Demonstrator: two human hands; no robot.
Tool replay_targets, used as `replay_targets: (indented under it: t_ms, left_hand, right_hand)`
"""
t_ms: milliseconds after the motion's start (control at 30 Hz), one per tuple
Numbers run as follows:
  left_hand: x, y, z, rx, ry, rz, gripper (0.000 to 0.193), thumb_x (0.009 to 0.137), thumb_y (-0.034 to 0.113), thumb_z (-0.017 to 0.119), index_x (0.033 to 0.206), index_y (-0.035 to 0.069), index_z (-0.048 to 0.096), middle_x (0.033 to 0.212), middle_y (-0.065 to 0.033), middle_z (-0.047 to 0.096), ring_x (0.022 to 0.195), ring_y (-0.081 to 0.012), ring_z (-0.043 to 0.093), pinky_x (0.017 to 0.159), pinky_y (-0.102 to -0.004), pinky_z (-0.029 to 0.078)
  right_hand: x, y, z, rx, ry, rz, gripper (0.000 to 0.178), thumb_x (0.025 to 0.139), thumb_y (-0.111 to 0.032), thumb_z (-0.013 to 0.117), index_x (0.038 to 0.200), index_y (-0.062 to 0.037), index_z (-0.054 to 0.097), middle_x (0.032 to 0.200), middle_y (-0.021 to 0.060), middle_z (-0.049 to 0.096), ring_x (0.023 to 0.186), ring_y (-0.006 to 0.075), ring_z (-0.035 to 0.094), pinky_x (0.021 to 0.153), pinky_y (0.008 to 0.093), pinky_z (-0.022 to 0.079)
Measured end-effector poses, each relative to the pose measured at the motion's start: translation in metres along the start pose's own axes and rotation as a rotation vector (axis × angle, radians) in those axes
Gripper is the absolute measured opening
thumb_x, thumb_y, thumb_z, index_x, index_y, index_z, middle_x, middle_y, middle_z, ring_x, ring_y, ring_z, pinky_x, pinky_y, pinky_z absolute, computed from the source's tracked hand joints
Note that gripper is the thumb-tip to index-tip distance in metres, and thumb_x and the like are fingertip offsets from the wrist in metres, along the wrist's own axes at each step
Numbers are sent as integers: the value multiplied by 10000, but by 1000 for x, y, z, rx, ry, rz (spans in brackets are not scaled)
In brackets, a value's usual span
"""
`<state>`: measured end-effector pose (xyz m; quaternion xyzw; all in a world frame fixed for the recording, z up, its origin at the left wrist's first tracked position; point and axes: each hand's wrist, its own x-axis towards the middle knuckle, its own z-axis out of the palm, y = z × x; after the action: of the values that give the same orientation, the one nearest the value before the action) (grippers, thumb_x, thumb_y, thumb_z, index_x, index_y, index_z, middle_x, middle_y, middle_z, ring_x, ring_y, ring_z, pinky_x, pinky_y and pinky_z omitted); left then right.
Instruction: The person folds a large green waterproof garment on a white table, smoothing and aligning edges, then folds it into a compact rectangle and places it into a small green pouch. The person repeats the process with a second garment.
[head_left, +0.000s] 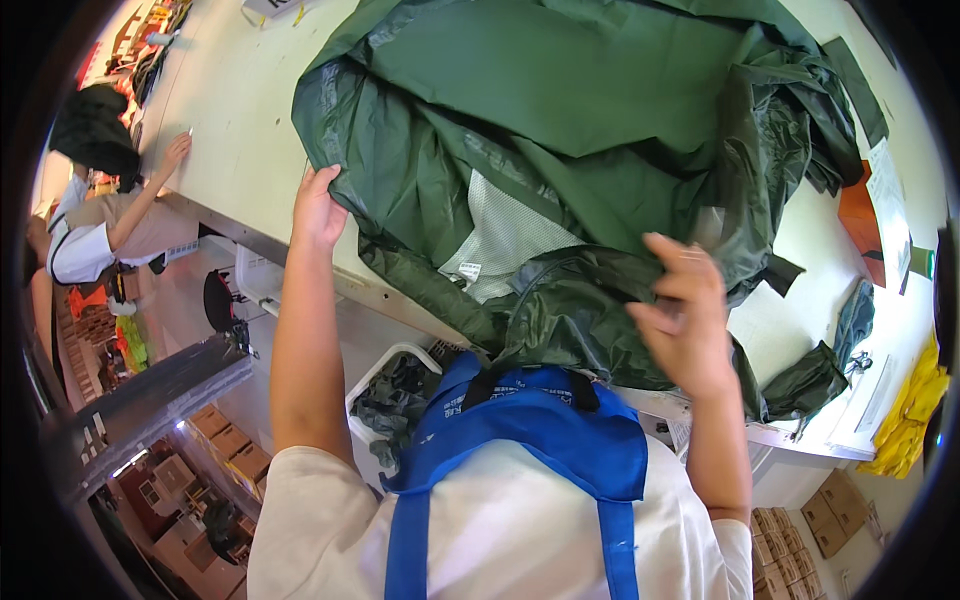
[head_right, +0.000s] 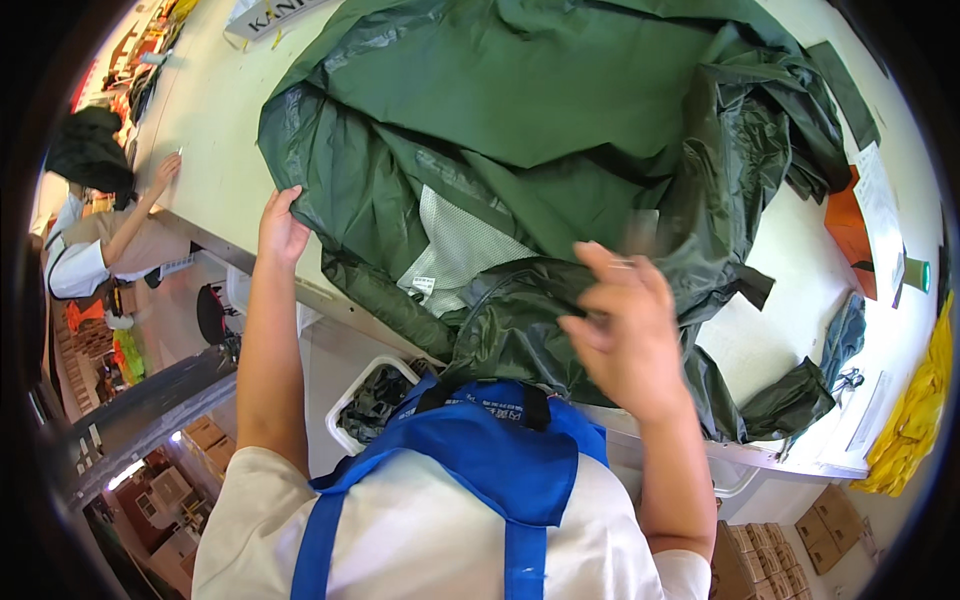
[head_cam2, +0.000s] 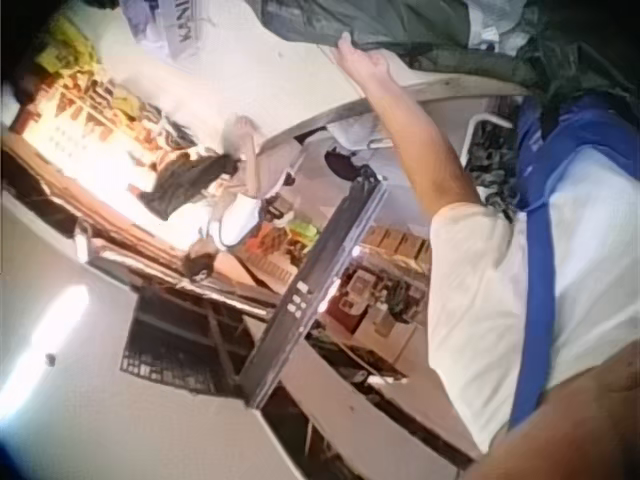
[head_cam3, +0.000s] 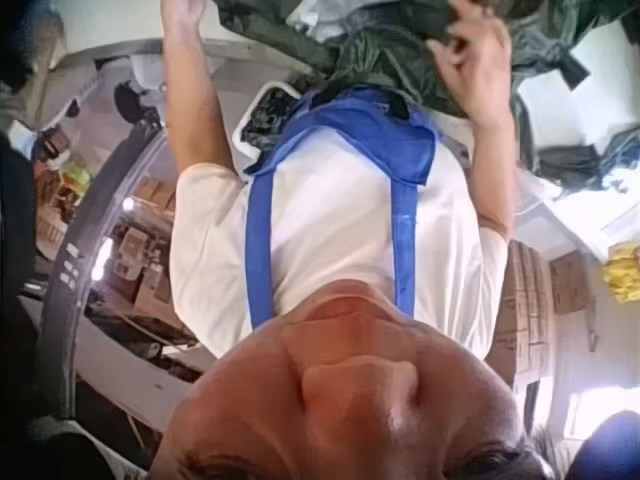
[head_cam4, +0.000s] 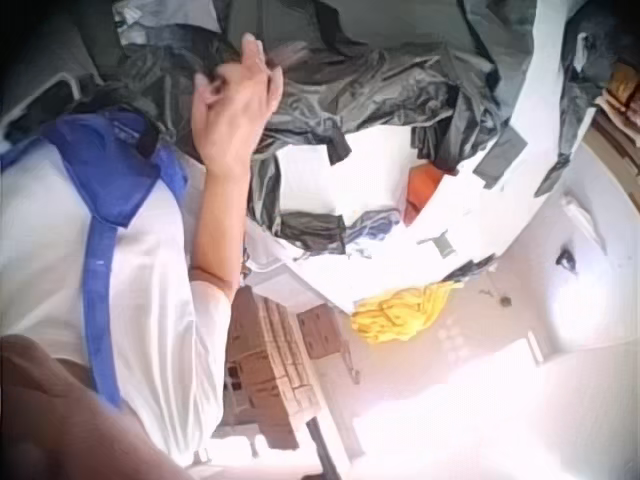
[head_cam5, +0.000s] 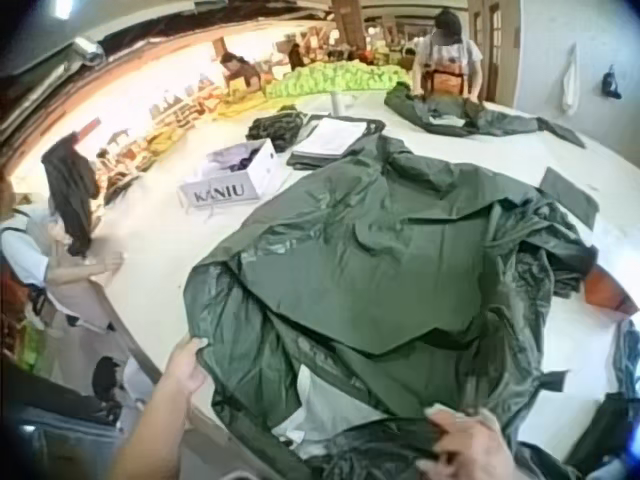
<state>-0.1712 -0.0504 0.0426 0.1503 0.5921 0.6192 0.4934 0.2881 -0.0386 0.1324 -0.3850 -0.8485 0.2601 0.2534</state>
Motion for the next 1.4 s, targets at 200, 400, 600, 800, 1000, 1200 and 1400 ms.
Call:
replay_targets:
  t_ms: [200, 400, 600, 800, 1000, 1200, 1400]
  left_hand:
    - [-5, 1, -14, 22, 7, -68, 342, 934, 119, 468, 1271, 69, 435, 1232, -105, 560, 1110, -273, 564, 919, -479, 477]
    - [-11, -9, -38, 156, 107, -65, 340, 946, 138, 421, 1285, 103, 423, 1241, -102, 546, 1103, -271, 567, 872, -496, 500]
    - [-29, -27, -50, 106, 119, -56, 321, 921, 111, 444, 1240, 80, 467, 1215, -115, 553, 1055, -279, 585, 857, -462, 510]
    - [-61, -44, -96, 4, -129, -246, 428, 887, 160, 499, 1289, 17, 465, 1291, -121, 528, 1174, -278, 516, 994, -450, 424]
    - [-25, -32, -82, -398, -216, -237, 449, 914, 293, 534, 1235, -22, 528, 1217, -155, 594, 1120, -287, 568, 961, -458, 455]
    - [-79, 41, -36, -201, -130, 83, 502, 861, 179, 539, 1319, -5, 446, 1297, -151, 524, 1157, -283, 543, 997, -425, 429]
    - [-153, 96, 72, 1138, -1013, 979, 706, 803, 224, 576, 1411, 2, 297, 1144, -227, 580, 1001, -306, 624, 850, -402, 505]
  right_hand:
    - [-13, 51, 51, -401, -426, 174, 330, 668, -44, 688, 928, -89, 489, 964, 81, 617, 870, 263, 575, 772, 404, 404]
    - [-53, 54, -11, -389, -184, 77, 332, 587, 91, 592, 869, -58, 503, 876, 122, 602, 802, 319, 556, 741, 409, 431]
    - [-124, 61, -61, -464, 129, 176, 318, 616, 174, 540, 817, -57, 456, 881, 104, 636, 833, 301, 583, 791, 390, 445]
    - [-187, 60, -56, -616, 207, 372, 276, 656, 152, 518, 849, -45, 517, 872, 102, 611, 910, 311, 577, 885, 391, 419]
    - [-154, 34, -63, -315, 311, 543, 296, 736, 139, 514, 985, -20, 527, 1020, 112, 630, 904, 210, 593, 807, 305, 452]
    - [-56, 4, -1, 1, 508, 333, 302, 836, 48, 631, 1095, -27, 495, 1097, 98, 585, 885, 148, 582, 829, 253, 444]
    - [76, -78, 48, 1061, 453, 301, 498, 823, -191, 713, 1191, -2, 435, 1143, 117, 542, 982, 167, 571, 907, 317, 449]
